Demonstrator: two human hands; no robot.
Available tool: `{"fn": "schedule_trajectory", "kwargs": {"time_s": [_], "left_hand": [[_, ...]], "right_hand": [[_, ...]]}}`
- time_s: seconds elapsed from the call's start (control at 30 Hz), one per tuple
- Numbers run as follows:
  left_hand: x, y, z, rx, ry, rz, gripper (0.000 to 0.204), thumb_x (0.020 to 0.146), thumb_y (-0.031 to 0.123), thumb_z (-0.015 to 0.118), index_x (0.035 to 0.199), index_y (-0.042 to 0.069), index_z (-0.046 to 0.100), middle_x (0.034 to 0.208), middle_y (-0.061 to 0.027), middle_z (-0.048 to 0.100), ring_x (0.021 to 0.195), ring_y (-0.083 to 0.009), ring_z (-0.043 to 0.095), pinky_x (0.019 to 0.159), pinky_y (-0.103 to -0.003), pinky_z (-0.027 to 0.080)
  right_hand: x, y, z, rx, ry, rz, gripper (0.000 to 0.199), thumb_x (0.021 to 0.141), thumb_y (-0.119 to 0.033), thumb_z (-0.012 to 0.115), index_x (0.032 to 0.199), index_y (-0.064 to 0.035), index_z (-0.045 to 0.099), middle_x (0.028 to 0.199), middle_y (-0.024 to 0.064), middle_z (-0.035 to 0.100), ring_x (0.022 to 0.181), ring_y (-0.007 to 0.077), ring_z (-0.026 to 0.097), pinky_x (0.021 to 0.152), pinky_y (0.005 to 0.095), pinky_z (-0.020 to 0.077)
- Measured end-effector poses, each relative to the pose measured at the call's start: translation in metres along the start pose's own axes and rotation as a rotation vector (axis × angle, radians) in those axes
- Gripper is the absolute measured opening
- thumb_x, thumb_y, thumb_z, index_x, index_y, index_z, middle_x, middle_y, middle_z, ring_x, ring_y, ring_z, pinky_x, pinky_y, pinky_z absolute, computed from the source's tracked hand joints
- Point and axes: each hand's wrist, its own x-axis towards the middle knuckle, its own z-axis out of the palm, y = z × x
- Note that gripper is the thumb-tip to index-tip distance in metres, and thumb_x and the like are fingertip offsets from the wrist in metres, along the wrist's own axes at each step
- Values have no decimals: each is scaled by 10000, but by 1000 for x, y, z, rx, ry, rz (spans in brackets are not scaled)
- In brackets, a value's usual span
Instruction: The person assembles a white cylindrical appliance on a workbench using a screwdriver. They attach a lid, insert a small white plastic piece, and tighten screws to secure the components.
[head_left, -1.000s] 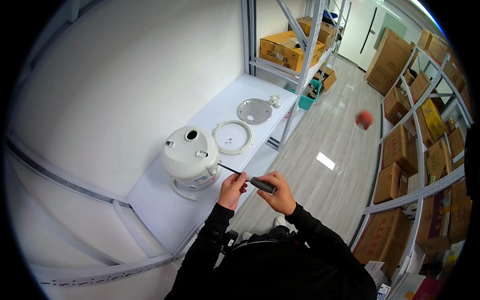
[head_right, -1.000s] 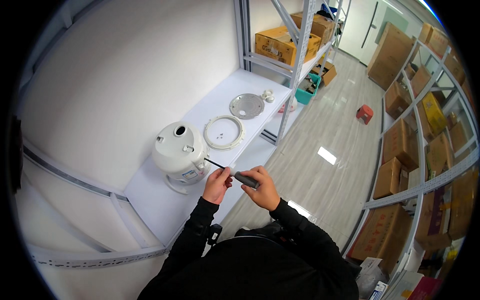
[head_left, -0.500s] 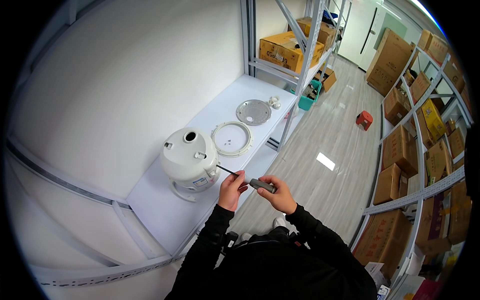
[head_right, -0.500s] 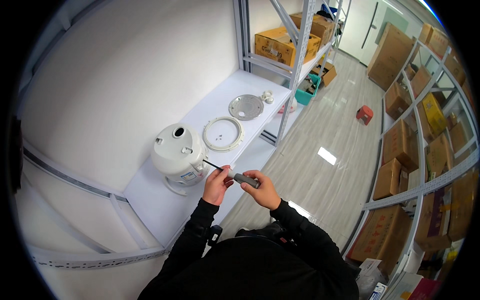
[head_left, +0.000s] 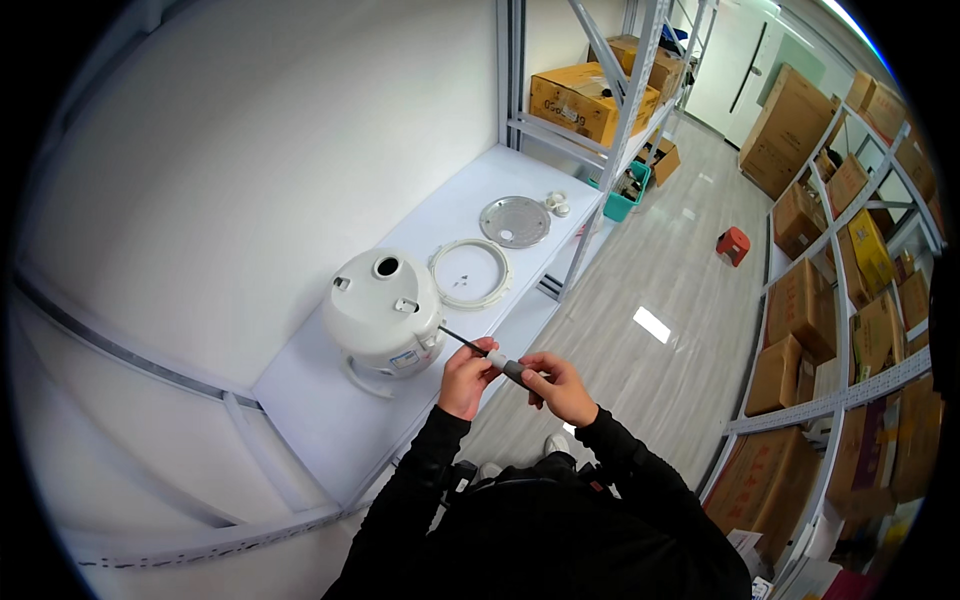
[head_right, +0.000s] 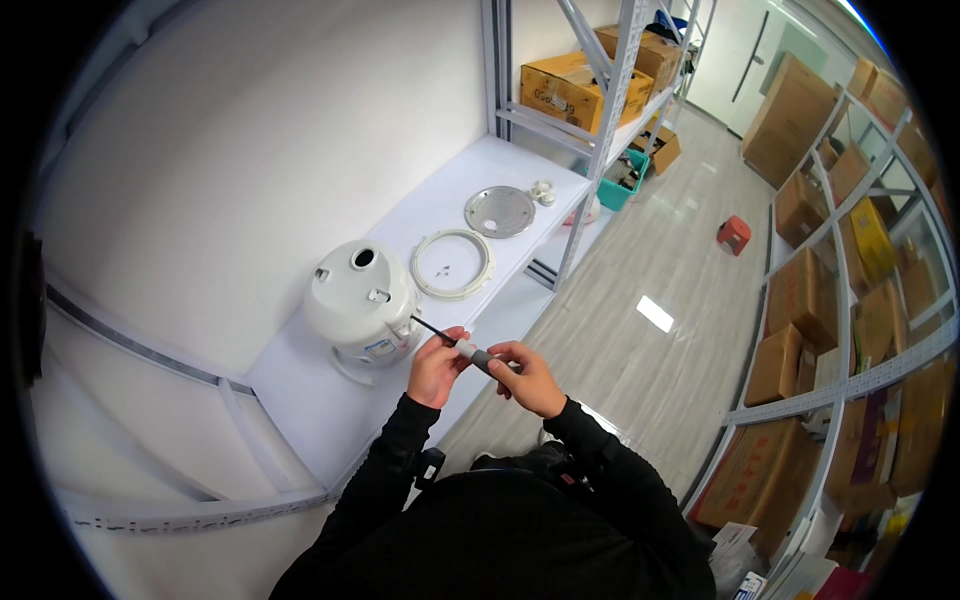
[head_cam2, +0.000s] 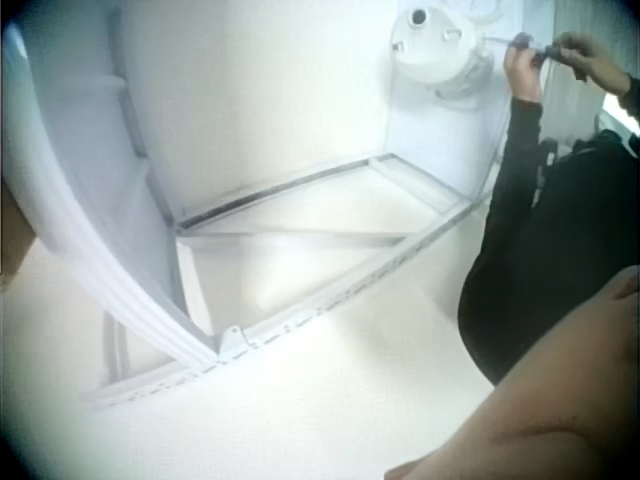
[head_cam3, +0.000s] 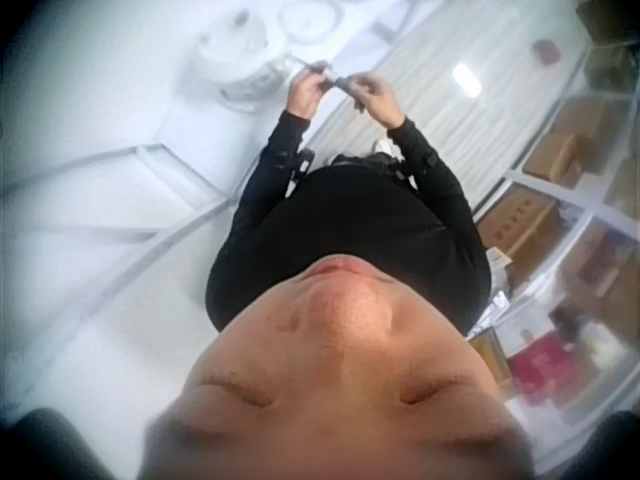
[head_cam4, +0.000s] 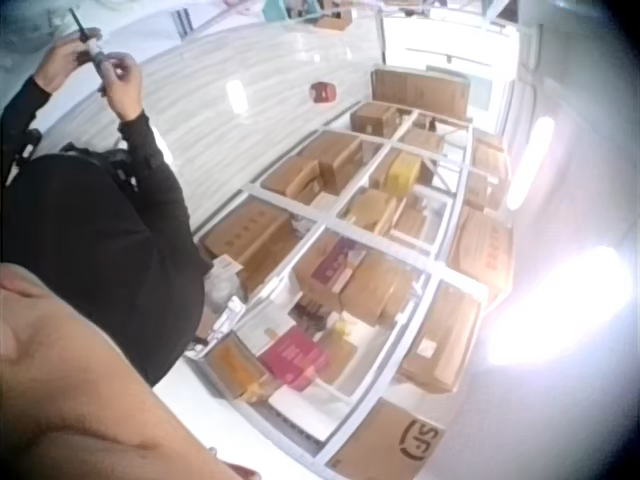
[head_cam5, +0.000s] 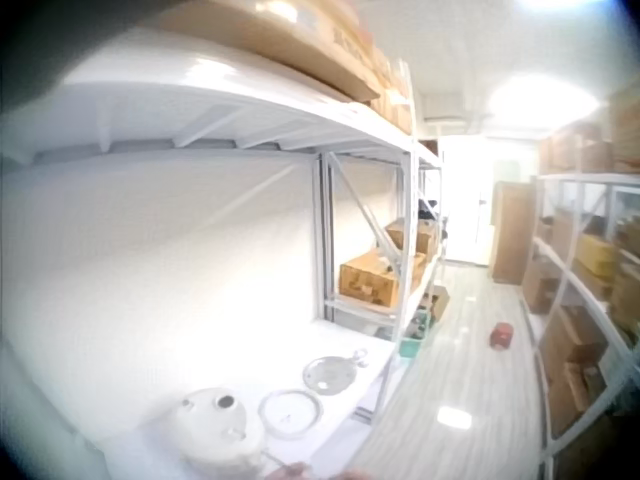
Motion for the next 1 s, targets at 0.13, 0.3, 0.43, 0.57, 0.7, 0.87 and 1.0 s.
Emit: {"fn": "schedule_trajectory", "kwargs": {"time_s": [0.13,0.3,0.43,0.57,0.7,0.87,1.0], "left_hand": [[4,4,0,111,94,-75,251,982,129,648,1204,19,606,1060,-45,653,938,-148,647,878,-324,545],[7,-2,0,102,63,20,280,962,72,659,1228,11,595,1081,-60,656,958,-149,649,871,-306,548],[2,-2,-1,66,42,57,324,970,40,616,1287,7,561,1152,-87,648,999,-177,645,906,-331,540],[2,4,-2,39,29,13,319,985,50,591,1301,29,550,1180,-81,638,1034,-184,635,940,-350,524],[8,4,-7,138,59,-24,250,992,114,628,1231,52,583,1138,-62,652,1006,-162,642,918,-347,529],[8,2,-3,179,21,-87,232,990,188,672,1165,49,611,1043,-43,673,911,-145,663,856,-326,550],[9,-2,-2,287,37,-10,277,988,182,675,1194,11,606,1026,-55,679,896,-150,672,848,-322,560]], "right_hand": [[5,9,-2,-229,117,-293,398,932,-183,727,1270,-24,588,975,43,645,786,104,598,708,267,497],[8,6,0,-110,162,-209,394,936,-197,727,1263,-24,592,953,38,636,778,100,585,705,257,491],[9,-7,-5,151,-4,97,313,982,-168,666,1244,-15,589,952,37,634,708,81,556,627,243,461],[11,3,-4,-29,36,-20,270,971,-146,683,1201,-21,619,913,29,642,712,84,576,634,245,471],[11,6,-3,-168,112,-195,266,912,-62,737,1160,-28,646,948,22,660,805,95,624,724,244,501],[13,5,0,-286,154,-446,362,851,-1,766,1188,-23,638,997,27,665,889,105,640,799,252,516],[7,-10,4,-238,148,-342,342,887,-51,748,1204,-11,626,984,43,654,826,110,641,727,255,522]]}}
